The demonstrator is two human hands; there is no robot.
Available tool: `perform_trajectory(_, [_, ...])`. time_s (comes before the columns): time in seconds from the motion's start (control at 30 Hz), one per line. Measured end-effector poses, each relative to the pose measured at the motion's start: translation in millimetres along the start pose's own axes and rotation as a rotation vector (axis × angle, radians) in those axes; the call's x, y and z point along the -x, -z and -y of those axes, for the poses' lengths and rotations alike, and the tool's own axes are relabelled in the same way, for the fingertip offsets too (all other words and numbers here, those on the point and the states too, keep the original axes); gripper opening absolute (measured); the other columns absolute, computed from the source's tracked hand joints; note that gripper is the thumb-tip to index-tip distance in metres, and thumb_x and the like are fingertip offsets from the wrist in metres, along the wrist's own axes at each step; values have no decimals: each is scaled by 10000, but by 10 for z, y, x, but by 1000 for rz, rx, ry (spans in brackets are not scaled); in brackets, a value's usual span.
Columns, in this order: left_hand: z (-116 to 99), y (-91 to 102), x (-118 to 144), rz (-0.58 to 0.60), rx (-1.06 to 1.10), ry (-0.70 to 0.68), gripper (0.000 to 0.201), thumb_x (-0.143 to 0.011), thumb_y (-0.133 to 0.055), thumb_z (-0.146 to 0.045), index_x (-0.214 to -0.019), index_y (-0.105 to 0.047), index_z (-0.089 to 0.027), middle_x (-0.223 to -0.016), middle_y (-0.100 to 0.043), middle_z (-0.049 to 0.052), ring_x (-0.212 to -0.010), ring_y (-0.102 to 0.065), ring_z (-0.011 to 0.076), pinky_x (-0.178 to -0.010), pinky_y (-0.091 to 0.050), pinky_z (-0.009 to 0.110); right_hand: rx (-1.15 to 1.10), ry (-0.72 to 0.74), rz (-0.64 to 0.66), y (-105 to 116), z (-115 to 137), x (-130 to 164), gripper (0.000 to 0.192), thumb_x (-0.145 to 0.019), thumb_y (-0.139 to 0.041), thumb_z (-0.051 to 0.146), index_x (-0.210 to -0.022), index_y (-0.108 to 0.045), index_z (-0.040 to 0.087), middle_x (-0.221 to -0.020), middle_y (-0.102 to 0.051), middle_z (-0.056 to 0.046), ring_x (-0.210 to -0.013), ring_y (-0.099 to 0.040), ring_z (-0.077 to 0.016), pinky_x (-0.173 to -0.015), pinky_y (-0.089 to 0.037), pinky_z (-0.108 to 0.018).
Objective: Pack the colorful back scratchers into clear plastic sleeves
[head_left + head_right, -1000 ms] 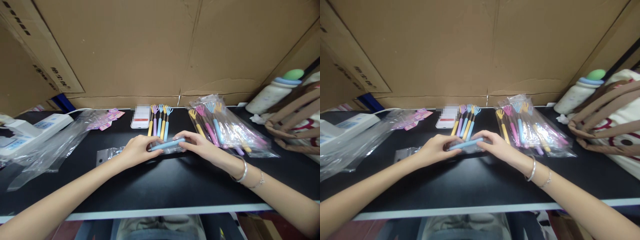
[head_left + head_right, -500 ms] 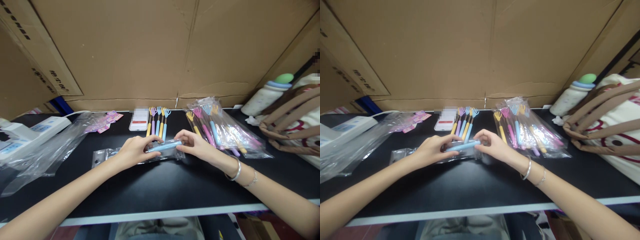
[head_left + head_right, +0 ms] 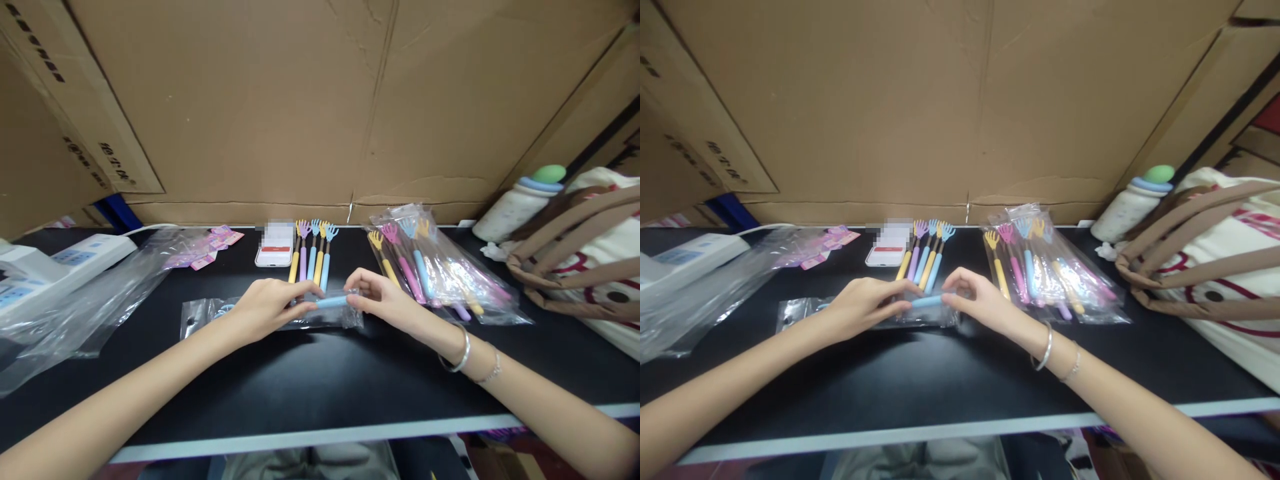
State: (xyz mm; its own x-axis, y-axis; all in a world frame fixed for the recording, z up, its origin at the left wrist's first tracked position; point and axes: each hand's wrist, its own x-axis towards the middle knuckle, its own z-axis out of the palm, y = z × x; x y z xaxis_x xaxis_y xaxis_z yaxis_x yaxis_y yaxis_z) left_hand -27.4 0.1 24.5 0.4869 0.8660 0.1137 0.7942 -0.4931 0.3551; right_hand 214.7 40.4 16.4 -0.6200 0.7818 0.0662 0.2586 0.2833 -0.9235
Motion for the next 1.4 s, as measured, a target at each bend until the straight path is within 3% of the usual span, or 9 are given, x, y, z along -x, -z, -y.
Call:
perform_trajectory(0.47, [-11, -89, 11, -106, -71, -29, 174, -926, -487, -389, -942, -637, -301, -740, -686, -63, -592, -586, 95, -556, -294, 176, 98, 57, -27, -33, -29, 1, 173, -828, -616, 302, -938, -524, 205, -802, -561, 12, -698, -534, -122, -625, -421, -257])
perform_trajectory(0.83, [-15, -111, 12, -116, -39, -24, 160, -927, -508, -378, -947, -642, -293, -790, -711, -68, -648, -639, 102, -573, -323, 168, 159, 105, -41, -49, -1, 29, 156, -841, -601, 247, -972, -525, 208, -831, -586, 3, -754, -570, -132, -653, -435, -253])
perform_trajectory(1.23, [-3, -133, 26, -184, -119, -154, 87, -900, -571, -318, -931, -647, -291, -764, -721, -85, -603, -646, 92, -529, -318, 159, 273, 128, 83, -67, 77, 82, 142, -893, -530, 224, -1033, -514, 211, -782, -563, 28, -710, -552, -107, -665, -446, -234])
perform_trajectory(1.4, [35, -126, 24, -196, -79, -153, 78, -898, -574, -295, -944, -637, -289, -789, -717, -101, -607, -636, 77, -539, -324, 153, 260, 100, 113, -41, 98, 87, 170, -892, -531, 251, -1054, -510, 204, -853, -577, 4, -763, -558, -123, -684, -454, -247])
